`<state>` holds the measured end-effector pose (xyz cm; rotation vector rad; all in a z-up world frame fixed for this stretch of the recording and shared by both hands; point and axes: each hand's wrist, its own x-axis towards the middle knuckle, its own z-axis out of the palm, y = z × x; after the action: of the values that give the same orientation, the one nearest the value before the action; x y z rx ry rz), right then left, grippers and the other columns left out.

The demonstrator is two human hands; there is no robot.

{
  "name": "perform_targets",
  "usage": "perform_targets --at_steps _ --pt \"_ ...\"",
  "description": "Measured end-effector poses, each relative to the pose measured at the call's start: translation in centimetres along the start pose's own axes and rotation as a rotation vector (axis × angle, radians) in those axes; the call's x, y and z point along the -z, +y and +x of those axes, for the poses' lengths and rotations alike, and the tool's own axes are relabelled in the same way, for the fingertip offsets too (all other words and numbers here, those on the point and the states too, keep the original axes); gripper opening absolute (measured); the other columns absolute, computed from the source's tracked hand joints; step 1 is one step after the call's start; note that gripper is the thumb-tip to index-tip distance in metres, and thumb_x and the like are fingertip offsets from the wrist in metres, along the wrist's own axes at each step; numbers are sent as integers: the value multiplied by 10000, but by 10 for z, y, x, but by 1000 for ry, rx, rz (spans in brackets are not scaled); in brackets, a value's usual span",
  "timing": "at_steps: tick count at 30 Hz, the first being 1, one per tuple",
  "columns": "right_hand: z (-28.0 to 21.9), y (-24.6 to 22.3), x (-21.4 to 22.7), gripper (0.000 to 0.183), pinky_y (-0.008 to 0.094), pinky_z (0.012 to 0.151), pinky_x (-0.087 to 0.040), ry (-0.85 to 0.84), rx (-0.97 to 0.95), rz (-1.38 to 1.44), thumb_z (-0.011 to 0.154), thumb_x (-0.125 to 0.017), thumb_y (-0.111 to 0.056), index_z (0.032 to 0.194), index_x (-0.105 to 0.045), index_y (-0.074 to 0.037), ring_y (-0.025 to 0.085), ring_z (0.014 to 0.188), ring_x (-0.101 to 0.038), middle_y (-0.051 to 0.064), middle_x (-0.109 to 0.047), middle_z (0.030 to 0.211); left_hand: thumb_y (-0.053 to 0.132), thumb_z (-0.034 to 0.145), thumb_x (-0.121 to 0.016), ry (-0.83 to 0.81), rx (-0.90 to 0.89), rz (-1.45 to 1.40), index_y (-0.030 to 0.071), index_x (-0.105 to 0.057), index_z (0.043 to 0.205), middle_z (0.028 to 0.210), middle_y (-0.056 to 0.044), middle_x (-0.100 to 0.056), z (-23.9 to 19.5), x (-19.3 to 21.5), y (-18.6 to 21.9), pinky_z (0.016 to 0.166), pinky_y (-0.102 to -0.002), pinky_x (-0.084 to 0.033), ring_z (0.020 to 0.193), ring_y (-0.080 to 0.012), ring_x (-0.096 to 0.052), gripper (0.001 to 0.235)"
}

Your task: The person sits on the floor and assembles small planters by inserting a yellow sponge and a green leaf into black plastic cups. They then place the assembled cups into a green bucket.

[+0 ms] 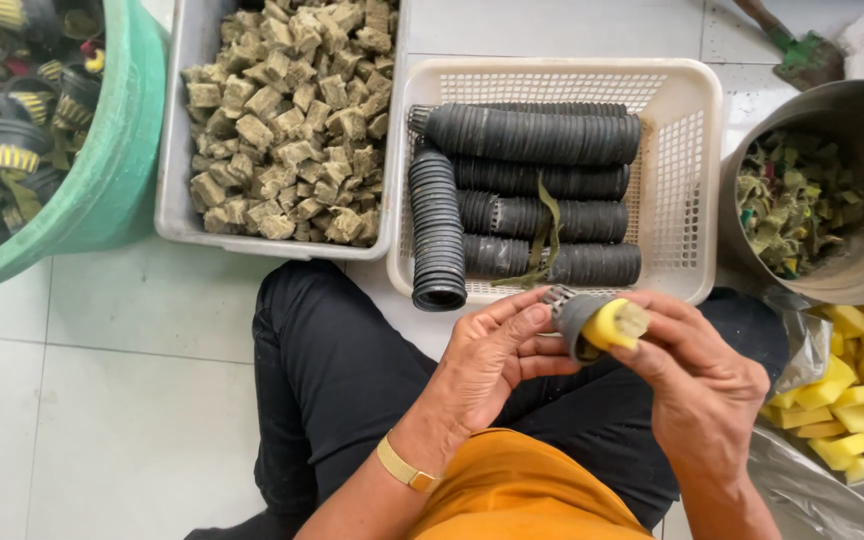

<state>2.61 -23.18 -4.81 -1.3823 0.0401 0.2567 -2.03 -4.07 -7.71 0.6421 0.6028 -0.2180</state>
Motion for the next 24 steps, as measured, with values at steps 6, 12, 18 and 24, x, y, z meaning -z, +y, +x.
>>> perform_targets --at_steps 6,12,18,24 --pt "-8 -17 0 283 322 971 -564 -116 4 -178 854 -685 123 1132 -730 99 232 1163 -663 212 -675 1287 116 992 -704 -84 63 -258 -29 -617 1284 1108 -136 -705 6 7 -3 847 -387 -621 966 -223 -709 338" --pt "10 -22 27 326 445 1048 -588 -104 -36 313 876 -656 107 1199 -707 97 351 1266 -652 281 -596 1451 126 840 -646 -68 18 -278 -42 -615 1177 1081 -193 -739 7 27 17 870 -376 -625 930 -238 -742 378" --pt "16 -11 33 338 414 1099 -504 -5 -228 437 898 -664 76 1220 -654 176 344 1284 -626 302 -581 1468 84 919 -638 -219 -64 362 -5 -631 1380 1007 -160 -750 -10 -5 16 834 -296 -568 890 -179 -685 469" --pt "9 -9 24 250 396 1084 -544 62 -82 241 914 -676 121 1158 -671 176 293 1174 -646 260 -652 1327 146 967 -693 -211 -59 498 -35 -778 1057 970 -82 -760 0 -1 -8 808 -216 -554 864 -70 -674 219"
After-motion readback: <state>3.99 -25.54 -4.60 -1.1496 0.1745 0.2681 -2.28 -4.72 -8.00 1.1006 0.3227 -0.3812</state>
